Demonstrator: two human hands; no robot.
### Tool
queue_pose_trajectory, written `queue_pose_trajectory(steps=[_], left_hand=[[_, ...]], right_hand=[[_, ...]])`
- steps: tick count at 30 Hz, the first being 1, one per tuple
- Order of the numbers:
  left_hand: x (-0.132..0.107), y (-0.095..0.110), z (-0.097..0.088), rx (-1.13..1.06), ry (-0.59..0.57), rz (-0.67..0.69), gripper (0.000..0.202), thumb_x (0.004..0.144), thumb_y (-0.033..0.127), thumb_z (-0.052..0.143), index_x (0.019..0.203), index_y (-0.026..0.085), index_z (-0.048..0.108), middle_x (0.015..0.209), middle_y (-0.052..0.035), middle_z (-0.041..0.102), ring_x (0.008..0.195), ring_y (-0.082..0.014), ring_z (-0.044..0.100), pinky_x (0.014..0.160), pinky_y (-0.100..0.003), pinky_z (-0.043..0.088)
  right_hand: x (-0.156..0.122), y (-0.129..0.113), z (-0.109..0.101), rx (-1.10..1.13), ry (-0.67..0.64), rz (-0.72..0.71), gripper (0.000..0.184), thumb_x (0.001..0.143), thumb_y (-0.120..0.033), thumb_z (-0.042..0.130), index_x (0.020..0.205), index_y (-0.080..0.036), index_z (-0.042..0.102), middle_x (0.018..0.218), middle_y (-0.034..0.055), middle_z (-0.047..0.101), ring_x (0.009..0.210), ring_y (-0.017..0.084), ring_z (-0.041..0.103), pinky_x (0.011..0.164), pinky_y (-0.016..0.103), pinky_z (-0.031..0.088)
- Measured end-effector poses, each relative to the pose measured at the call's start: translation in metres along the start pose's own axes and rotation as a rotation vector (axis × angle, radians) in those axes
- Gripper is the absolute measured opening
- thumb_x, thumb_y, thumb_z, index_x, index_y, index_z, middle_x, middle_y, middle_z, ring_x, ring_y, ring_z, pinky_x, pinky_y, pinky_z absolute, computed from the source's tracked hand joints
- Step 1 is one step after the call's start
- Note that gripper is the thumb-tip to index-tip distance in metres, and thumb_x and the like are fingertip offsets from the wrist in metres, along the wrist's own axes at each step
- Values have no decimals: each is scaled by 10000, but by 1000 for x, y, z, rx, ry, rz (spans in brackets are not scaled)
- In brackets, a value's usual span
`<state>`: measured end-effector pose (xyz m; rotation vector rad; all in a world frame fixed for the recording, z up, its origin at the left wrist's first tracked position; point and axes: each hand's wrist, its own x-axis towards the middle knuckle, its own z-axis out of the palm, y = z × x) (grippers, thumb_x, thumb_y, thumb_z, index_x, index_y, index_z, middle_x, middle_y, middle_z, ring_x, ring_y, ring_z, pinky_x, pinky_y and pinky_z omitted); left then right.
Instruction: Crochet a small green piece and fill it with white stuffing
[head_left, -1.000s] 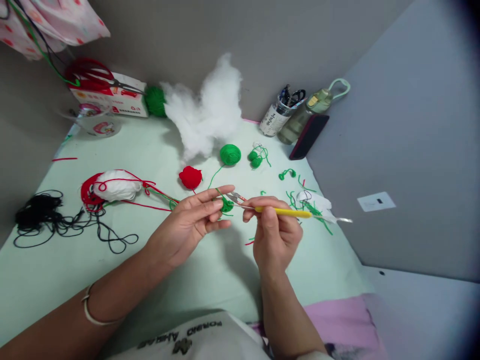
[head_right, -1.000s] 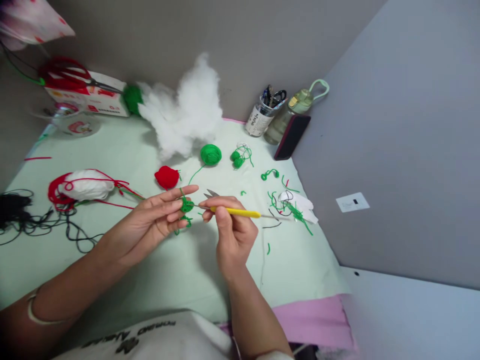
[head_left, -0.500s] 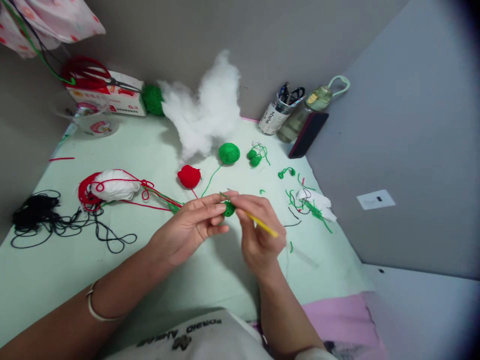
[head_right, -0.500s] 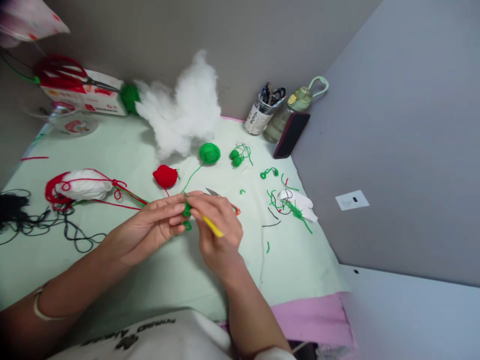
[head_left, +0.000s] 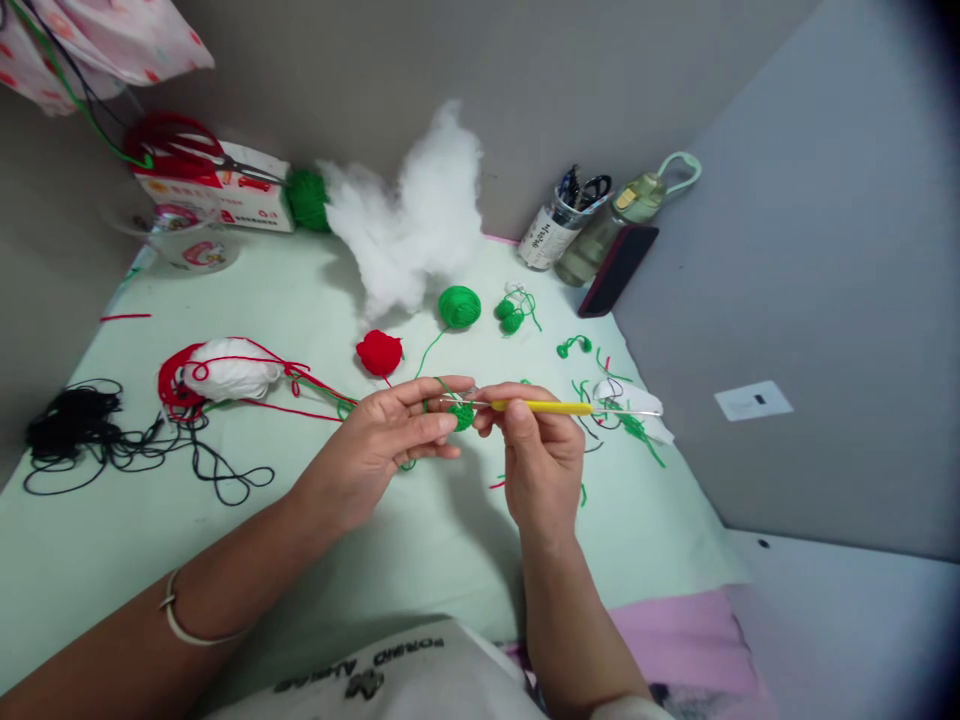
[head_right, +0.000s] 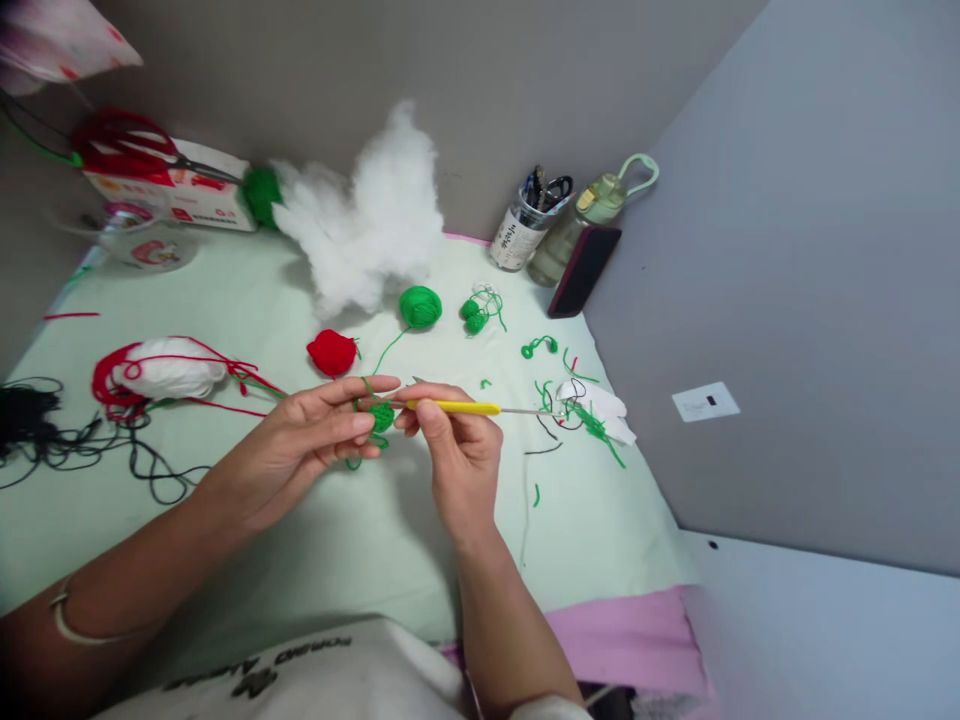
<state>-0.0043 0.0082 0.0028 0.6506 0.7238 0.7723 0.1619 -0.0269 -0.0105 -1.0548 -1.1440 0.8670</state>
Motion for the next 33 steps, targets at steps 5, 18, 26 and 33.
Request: queue_pose_trajectory(steps=[5, 18, 26, 33], left_hand=[[0, 1, 1, -10, 6, 5, 308, 809, 253, 845, 1112, 206, 812, 827, -10, 751, 660, -98, 630, 703, -235, 556], [-2, 0, -1, 108, 84, 78, 279, 811, 293, 839, 1083, 230, 830, 848, -4, 723, 664, -109, 645, 730, -256, 557], [-5, -7, 7, 253, 230, 269, 345, 804, 204, 820, 1146, 255, 812, 832, 21, 623, 734, -106, 609, 731, -225, 557], [-3, -8, 8, -96, 92, 7, 404, 835, 229, 804, 1237, 203, 770, 692, 38, 578, 630, -87, 549, 724, -229, 574]], right_hand=[[1, 1, 0, -33, -26, 11, 209, 993, -382, 629, 982, -216, 756, 905, 50, 769, 724, 155, 683, 674, 323, 579], [1, -5, -2, 82, 3, -4, 205, 1037, -324, 565, 951, -217, 717, 898, 31, 775, 678, 128, 685, 647, 295, 592], [-12, -2, 3, -436, -52, -483, 283, 1012, -110, 511, 1174, -251, 695, 991, 53, 776, 871, 186, 742, 781, 368, 627], [-15, 8, 6, -750, -11, -639, 381, 956, -89, 622, 1247, -320, 707, 1081, 61, 741, 951, 206, 727, 814, 383, 637]])
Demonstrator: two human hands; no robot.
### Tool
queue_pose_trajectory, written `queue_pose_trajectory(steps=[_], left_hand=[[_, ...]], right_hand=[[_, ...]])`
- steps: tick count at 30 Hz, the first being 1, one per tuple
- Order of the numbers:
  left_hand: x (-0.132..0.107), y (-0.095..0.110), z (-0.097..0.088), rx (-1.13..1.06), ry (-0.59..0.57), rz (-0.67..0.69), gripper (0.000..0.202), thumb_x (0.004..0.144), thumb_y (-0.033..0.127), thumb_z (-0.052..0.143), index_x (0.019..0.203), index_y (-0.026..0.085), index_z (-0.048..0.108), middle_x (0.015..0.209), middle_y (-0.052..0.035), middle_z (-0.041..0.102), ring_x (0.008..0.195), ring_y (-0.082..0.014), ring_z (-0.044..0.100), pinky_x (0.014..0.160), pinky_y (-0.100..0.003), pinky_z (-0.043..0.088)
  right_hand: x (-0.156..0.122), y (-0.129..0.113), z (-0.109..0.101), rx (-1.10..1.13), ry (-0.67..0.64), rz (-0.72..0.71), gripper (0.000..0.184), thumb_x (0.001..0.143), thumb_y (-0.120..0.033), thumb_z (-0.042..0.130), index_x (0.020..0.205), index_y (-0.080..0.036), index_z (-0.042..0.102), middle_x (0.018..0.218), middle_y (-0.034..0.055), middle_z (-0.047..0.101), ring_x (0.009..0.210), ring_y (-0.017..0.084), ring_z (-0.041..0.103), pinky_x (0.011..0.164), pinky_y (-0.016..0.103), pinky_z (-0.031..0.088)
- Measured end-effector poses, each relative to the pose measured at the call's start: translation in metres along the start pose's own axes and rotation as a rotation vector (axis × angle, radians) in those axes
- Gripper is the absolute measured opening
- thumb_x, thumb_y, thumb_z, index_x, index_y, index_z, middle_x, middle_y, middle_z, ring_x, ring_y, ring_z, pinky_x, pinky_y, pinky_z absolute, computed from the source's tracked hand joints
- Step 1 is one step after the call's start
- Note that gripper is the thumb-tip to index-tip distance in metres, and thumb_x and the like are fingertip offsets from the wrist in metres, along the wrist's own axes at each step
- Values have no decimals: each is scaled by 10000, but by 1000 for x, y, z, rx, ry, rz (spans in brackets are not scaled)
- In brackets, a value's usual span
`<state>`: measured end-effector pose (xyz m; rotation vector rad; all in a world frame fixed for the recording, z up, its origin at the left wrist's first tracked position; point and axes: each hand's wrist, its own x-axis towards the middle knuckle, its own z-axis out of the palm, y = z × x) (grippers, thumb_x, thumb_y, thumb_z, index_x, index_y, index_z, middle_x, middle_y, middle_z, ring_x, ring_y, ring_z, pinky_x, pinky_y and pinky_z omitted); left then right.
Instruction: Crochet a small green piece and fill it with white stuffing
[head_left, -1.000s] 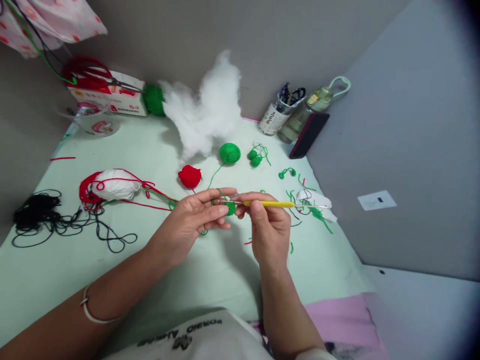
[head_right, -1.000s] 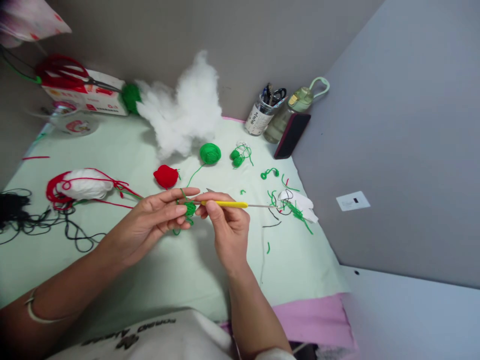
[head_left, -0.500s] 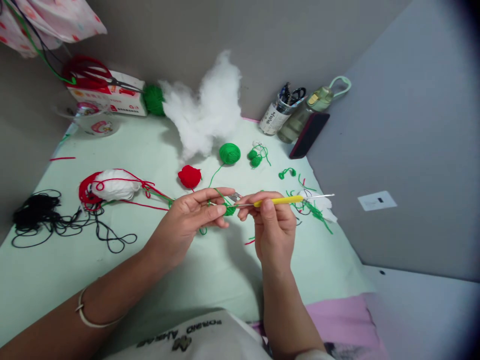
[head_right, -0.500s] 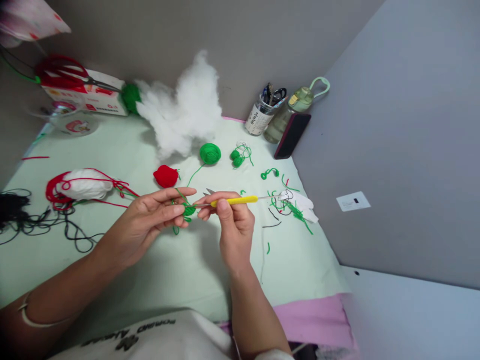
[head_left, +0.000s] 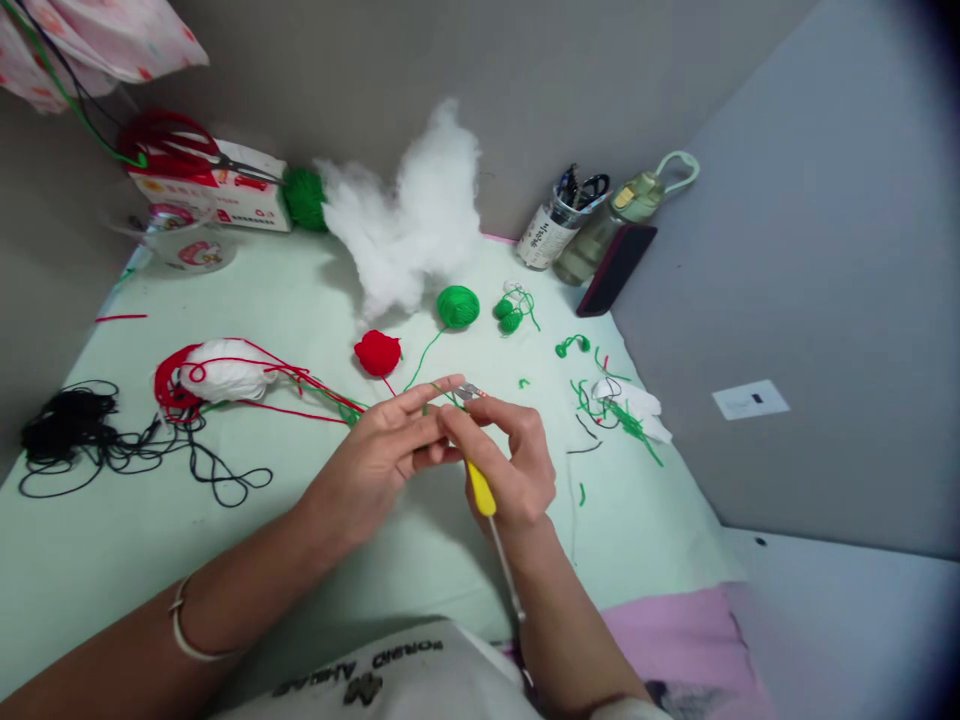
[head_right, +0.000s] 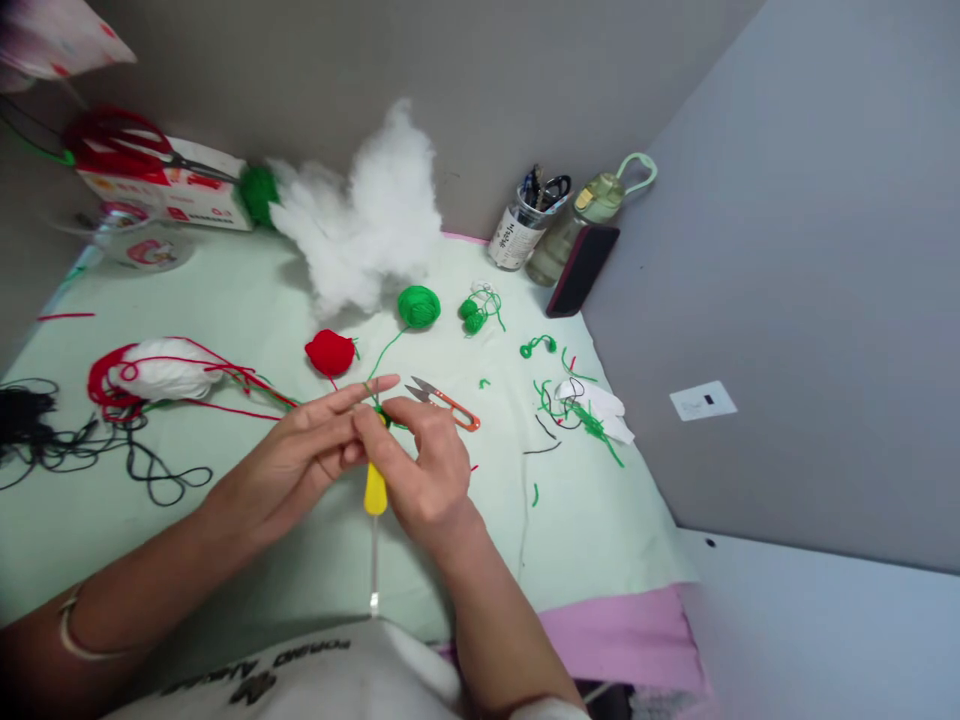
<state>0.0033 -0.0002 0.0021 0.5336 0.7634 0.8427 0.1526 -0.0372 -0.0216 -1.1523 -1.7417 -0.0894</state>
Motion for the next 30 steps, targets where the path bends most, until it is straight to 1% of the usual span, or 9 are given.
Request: queue_pose_trajectory(steps=[2, 5, 7, 13, 16, 18, 20, 23, 30], left_hand=[[3, 3, -3, -77, -14, -71, 362, 844, 169, 777, 1206, 165, 784, 639, 48, 526, 584, -72, 507, 721, -221, 581], [5, 7, -5, -84, -9, -36, 396, 848, 133, 772, 1242, 176, 773, 612, 68, 483, 553, -58, 457, 704, -211, 586], [4, 8, -4, -35, -45, -13, 410, 845, 182, 804, 1252, 211, 771, 632, 63, 513, 568, -60, 468, 677, -207, 584], [1, 4, -1, 88, 6, 88, 412, 785, 230, 878, 1188, 250, 795, 805, 44, 636, 587, -44, 524, 626, -180, 557], [3, 2, -1, 19, -15, 28, 409, 802, 217, 863, 1205, 231, 793, 637, 75, 542, 493, -23, 415, 574, -160, 530], [4, 3, -2, -70, -38, -62, 348, 821, 209, 840, 1168, 189, 811, 559, 96, 436, 456, -8, 317, 536, -128, 498], [6, 6, -5, -136, -29, -101, 294, 811, 178, 833, 1104, 153, 829, 587, 95, 418, 456, 10, 277, 516, -98, 471], [6, 8, -7, -112, -18, -41, 300, 793, 148, 835, 1092, 174, 833, 635, 85, 450, 470, 14, 312, 537, -102, 493], [3, 5, -5, 130, -32, 71, 319, 798, 258, 855, 1116, 275, 830, 885, 15, 669, 678, -74, 617, 667, -195, 591]], right_hand=[[4, 1, -3, 151, 59, 112, 295, 982, -121, 593, 1175, -297, 729, 1013, 53, 752, 887, 203, 728, 774, 389, 632], [13, 2, -8, 482, 131, 389, 214, 1030, -208, 534, 1024, -248, 744, 871, 35, 731, 689, 160, 680, 655, 354, 602], [17, 2, -8, 610, 107, 498, 209, 1031, -255, 549, 975, -234, 750, 880, 39, 736, 678, 152, 668, 613, 326, 578], [15, -1, -2, 433, 20, 409, 184, 1007, -199, 587, 1011, -242, 766, 897, 38, 771, 732, 160, 687, 661, 331, 592], [9, -1, -1, 241, -13, 192, 260, 975, -138, 625, 1138, -286, 763, 1038, 61, 774, 914, 192, 731, 772, 367, 622], [7, 1, -2, 221, 0, 143, 306, 961, -113, 638, 1174, -295, 761, 1083, 68, 771, 959, 197, 733, 791, 367, 623], [8, 3, -5, 352, 61, 272, 263, 981, -128, 614, 1120, -282, 776, 1015, 53, 770, 857, 171, 726, 724, 334, 609], [14, 5, -8, 638, 126, 552, 215, 1023, -221, 578, 1005, -265, 788, 899, 26, 747, 672, 127, 664, 618, 294, 559], [17, 3, -7, 695, 34, 638, 154, 989, -297, 649, 965, -246, 793, 915, 36, 775, 717, 140, 658, 676, 311, 558]])
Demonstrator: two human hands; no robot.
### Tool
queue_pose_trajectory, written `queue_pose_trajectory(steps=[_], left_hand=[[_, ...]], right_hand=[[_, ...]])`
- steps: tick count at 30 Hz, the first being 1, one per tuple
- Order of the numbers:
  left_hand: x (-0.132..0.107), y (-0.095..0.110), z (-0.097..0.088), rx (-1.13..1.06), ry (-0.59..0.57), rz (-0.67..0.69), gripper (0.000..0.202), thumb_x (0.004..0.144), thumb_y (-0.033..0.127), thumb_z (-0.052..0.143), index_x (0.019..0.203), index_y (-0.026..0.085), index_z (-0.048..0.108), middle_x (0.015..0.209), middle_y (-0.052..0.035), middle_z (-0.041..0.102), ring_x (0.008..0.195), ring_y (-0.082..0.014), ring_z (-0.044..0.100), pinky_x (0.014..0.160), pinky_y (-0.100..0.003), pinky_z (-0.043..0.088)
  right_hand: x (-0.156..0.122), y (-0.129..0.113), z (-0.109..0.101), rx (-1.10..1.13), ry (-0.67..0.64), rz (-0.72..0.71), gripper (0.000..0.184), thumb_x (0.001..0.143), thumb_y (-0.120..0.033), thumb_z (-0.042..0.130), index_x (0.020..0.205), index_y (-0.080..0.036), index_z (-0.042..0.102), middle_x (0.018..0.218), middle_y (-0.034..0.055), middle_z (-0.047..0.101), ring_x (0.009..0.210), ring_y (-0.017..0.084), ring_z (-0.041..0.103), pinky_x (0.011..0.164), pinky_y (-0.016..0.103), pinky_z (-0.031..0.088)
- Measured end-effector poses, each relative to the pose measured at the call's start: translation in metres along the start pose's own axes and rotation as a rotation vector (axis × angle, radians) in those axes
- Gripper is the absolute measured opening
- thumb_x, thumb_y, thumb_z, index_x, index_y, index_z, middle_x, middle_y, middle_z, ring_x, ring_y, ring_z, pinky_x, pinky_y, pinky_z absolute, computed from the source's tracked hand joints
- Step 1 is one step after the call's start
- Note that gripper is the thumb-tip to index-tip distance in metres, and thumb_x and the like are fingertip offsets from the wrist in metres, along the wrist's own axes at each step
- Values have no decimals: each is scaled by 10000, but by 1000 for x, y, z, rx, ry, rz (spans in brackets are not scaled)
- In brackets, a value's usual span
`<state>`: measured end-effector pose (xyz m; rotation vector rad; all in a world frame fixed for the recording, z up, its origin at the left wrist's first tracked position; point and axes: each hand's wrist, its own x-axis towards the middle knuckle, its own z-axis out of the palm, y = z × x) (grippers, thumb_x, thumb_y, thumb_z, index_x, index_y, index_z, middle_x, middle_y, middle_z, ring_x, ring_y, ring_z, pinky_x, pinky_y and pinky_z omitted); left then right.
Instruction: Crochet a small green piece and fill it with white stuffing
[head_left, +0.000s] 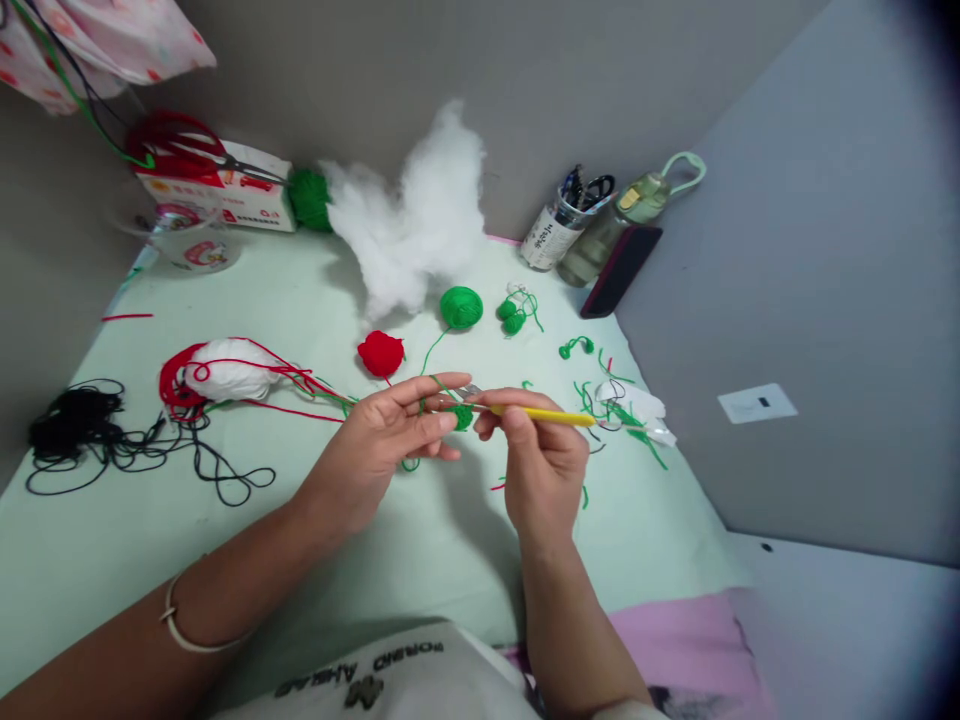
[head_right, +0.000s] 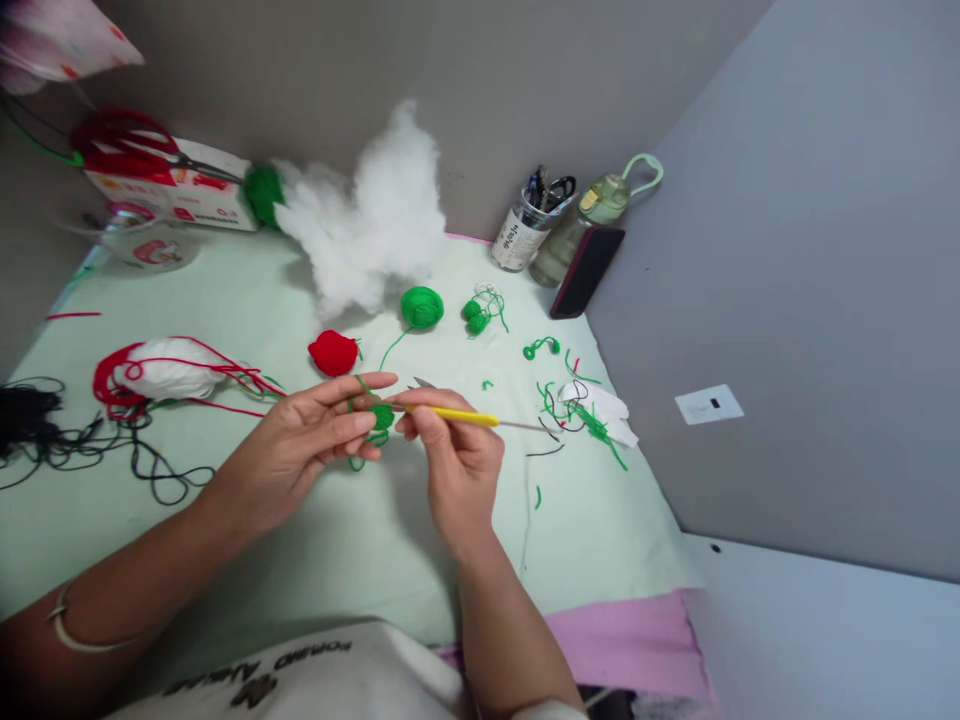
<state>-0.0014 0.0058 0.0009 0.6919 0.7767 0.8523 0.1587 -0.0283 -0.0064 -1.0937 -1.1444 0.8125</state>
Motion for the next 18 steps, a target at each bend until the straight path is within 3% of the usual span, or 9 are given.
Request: queue_pose_trajectory(steps=[4, 8, 11, 15, 18], left_hand=[[-1, 1, -1, 19, 15, 10, 277, 814, 253, 829, 1091, 267, 834, 926, -1, 698, 720, -92, 630, 679, -205, 593], [-2, 1, -1, 48, 23, 30, 269, 819, 256, 819, 1088, 274, 831, 928, -4, 696, 737, -98, 631, 675, -207, 586], [-2, 0, 0, 88, 54, 89, 276, 817, 262, 822, 1093, 272, 828, 900, 7, 655, 741, -103, 631, 673, -215, 586], [-3, -2, 4, 150, 120, 161, 315, 801, 234, 839, 1115, 255, 817, 842, 21, 612, 737, -102, 616, 648, -195, 560], [-4, -6, 5, 83, 114, 131, 392, 790, 239, 860, 1175, 264, 793, 819, 29, 615, 708, -84, 581, 644, -172, 539]], right_hand=[[1, 2, -3, 138, 14, 83, 193, 1020, -341, 601, 962, -238, 754, 919, 24, 767, 694, 125, 673, 670, 298, 577], [-1, -1, -2, 99, 14, 36, 203, 1040, -318, 564, 968, -225, 729, 912, 23, 767, 695, 128, 696, 660, 295, 588], [-6, -3, 0, -82, 17, -100, 203, 1051, -235, 525, 1021, -234, 726, 948, 29, 775, 723, 137, 717, 683, 313, 604], [-12, 3, 2, -341, -37, -414, 294, 1022, -112, 509, 1191, -264, 696, 1009, 41, 777, 825, 167, 739, 737, 348, 629], [-15, 11, 4, -552, -47, -594, 373, 975, -70, 573, 1261, -285, 680, 1008, 48, 767, 889, 187, 742, 762, 356, 636]])
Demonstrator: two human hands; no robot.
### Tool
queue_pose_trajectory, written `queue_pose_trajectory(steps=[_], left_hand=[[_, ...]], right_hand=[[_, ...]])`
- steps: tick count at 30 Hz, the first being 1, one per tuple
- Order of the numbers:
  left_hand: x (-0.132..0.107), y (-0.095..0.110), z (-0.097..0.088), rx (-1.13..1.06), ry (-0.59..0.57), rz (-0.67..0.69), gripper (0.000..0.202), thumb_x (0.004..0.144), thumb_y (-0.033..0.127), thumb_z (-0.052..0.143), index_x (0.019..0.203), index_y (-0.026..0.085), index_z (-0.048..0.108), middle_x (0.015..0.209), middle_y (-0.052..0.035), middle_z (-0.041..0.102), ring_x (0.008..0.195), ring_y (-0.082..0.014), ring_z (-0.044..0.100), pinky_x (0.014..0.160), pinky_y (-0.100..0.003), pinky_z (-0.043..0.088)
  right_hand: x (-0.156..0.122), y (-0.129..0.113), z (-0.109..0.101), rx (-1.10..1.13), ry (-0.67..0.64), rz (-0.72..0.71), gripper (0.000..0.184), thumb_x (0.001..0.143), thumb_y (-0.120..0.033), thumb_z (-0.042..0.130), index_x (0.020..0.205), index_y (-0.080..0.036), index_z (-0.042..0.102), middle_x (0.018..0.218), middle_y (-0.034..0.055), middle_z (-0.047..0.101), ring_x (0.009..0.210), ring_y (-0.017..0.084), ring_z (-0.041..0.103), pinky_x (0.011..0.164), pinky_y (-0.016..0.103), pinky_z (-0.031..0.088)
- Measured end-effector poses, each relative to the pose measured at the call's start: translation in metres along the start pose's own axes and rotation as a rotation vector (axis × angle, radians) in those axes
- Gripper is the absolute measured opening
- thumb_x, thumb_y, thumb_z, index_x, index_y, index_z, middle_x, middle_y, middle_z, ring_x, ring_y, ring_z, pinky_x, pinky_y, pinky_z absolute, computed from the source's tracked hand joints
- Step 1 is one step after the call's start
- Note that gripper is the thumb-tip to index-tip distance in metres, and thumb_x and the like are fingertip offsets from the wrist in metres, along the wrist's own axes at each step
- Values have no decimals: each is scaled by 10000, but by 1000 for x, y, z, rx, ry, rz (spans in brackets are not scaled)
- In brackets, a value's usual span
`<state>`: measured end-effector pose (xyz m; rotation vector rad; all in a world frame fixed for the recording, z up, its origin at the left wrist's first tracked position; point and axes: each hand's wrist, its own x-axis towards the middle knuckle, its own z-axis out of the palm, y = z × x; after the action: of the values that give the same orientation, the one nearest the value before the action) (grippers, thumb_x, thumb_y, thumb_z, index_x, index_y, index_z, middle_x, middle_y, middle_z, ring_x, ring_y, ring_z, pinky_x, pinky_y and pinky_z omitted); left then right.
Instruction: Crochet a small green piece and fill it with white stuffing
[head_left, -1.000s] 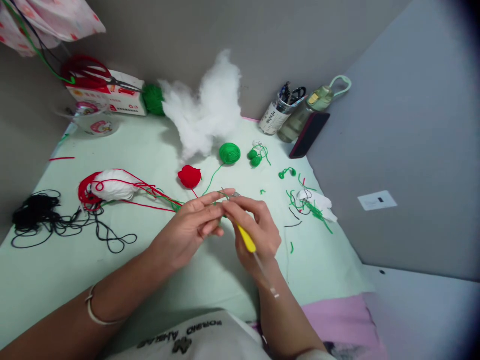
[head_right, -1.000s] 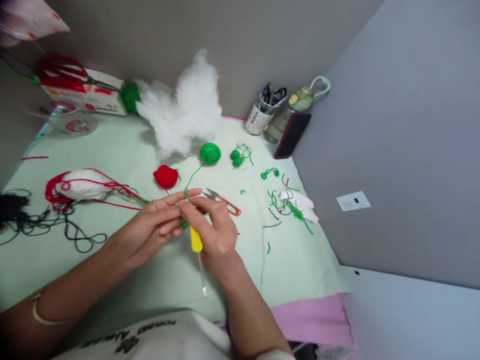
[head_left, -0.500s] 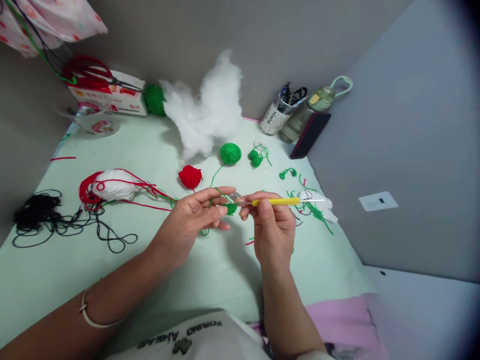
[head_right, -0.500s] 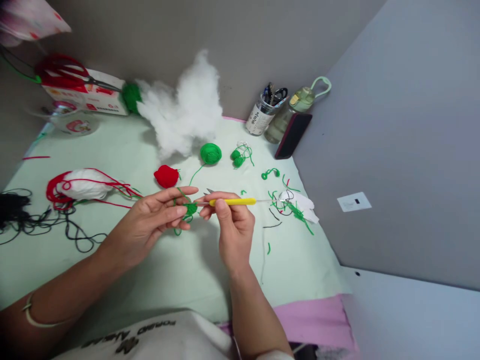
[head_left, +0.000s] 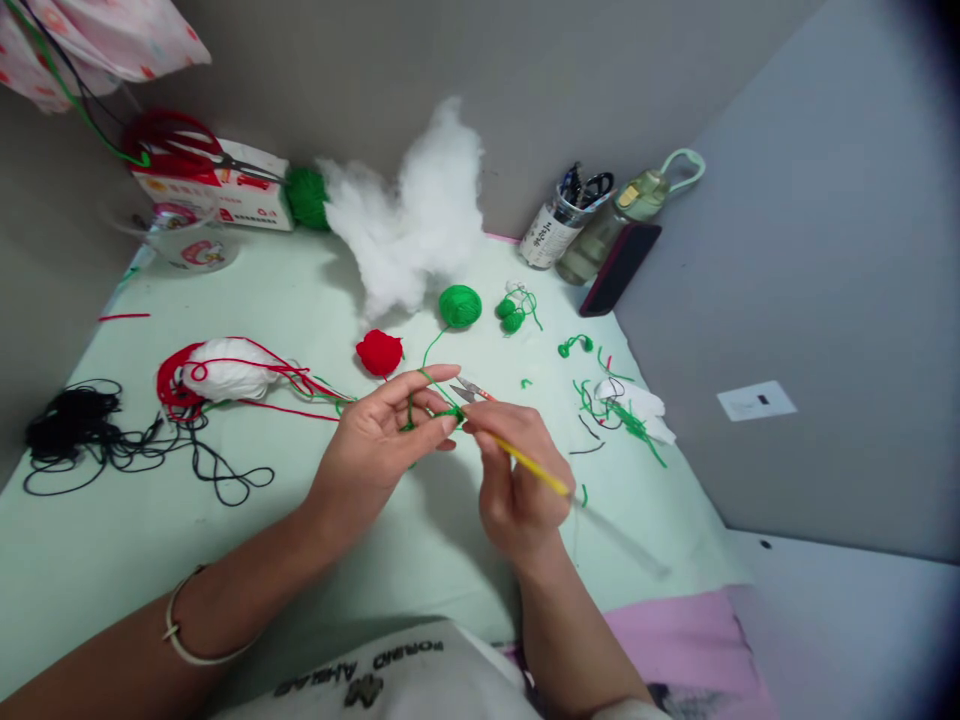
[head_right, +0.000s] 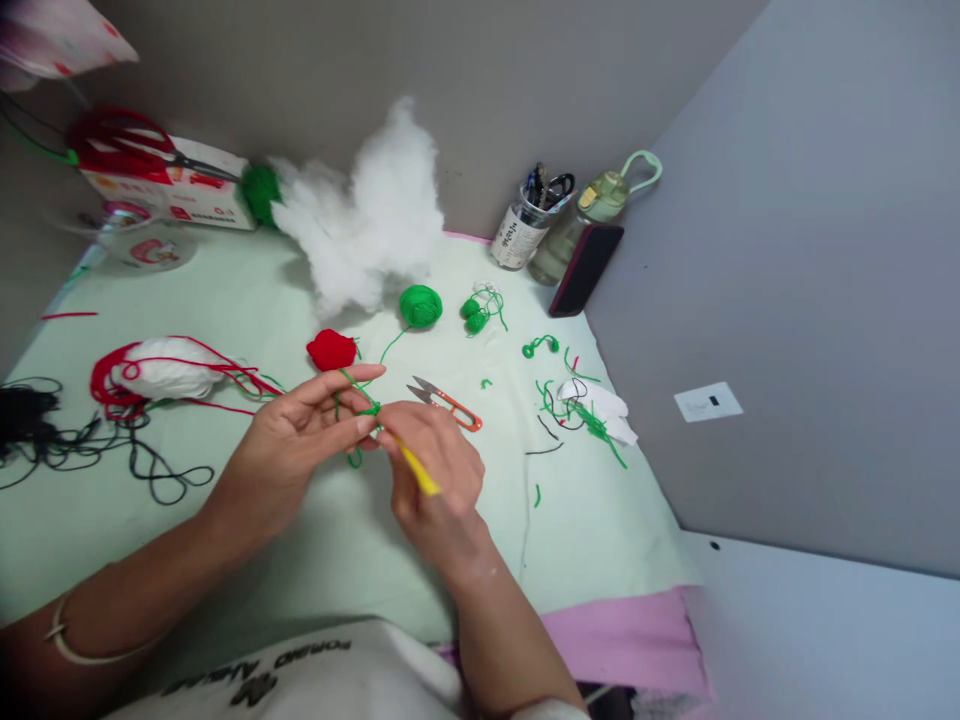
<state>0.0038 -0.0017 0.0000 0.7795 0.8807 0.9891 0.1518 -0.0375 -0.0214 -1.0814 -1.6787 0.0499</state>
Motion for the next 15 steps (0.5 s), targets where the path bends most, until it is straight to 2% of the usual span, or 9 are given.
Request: queue_pose_trajectory(steps=[3, 5, 8, 10, 12, 15], left_hand=[[1, -2, -2, -171, -85, -197, 394, 825, 284, 836, 1213, 240, 788, 695, 49, 539, 599, -55, 474, 644, -173, 543], [4, 0, -5, -245, -123, -290, 353, 843, 267, 816, 1189, 202, 805, 614, 73, 431, 533, -37, 363, 611, -156, 527], [7, 5, -7, -264, -119, -269, 349, 844, 215, 813, 1193, 203, 807, 583, 95, 364, 498, -24, 270, 574, -131, 499], [8, 8, -6, -235, -153, -225, 333, 851, 225, 811, 1184, 226, 809, 560, 95, 375, 499, -31, 291, 591, -146, 519], [7, 8, -5, -186, -185, -192, 303, 850, 252, 817, 1153, 239, 816, 539, 90, 397, 513, -46, 342, 616, -172, 545], [5, 6, -3, -111, -151, -139, 330, 820, 275, 851, 1147, 252, 811, 646, 72, 537, 528, -36, 389, 653, -191, 564]], right_hand=[[-2, 1, 1, -148, 4, -58, 402, 933, -72, 650, 1254, -308, 709, 1086, 67, 753, 941, 205, 731, 760, 358, 626], [1, 1, -1, -26, 36, 43, 338, 957, -92, 623, 1208, -291, 733, 1054, 64, 753, 897, 200, 725, 758, 371, 620], [9, -1, -7, 339, 144, 330, 252, 1027, -163, 531, 1076, -264, 757, 931, 36, 744, 707, 150, 676, 650, 333, 587], [13, -1, -8, 511, 169, 451, 231, 1039, -217, 538, 1009, -256, 763, 896, 26, 738, 671, 134, 653, 610, 304, 558], [15, -1, -6, 560, 123, 487, 194, 1026, -246, 581, 994, -250, 772, 898, 30, 744, 738, 145, 671, 640, 299, 555], [15, -2, -3, 520, 88, 491, 185, 1017, -246, 599, 1006, -247, 784, 905, 33, 751, 775, 149, 672, 673, 302, 559]])
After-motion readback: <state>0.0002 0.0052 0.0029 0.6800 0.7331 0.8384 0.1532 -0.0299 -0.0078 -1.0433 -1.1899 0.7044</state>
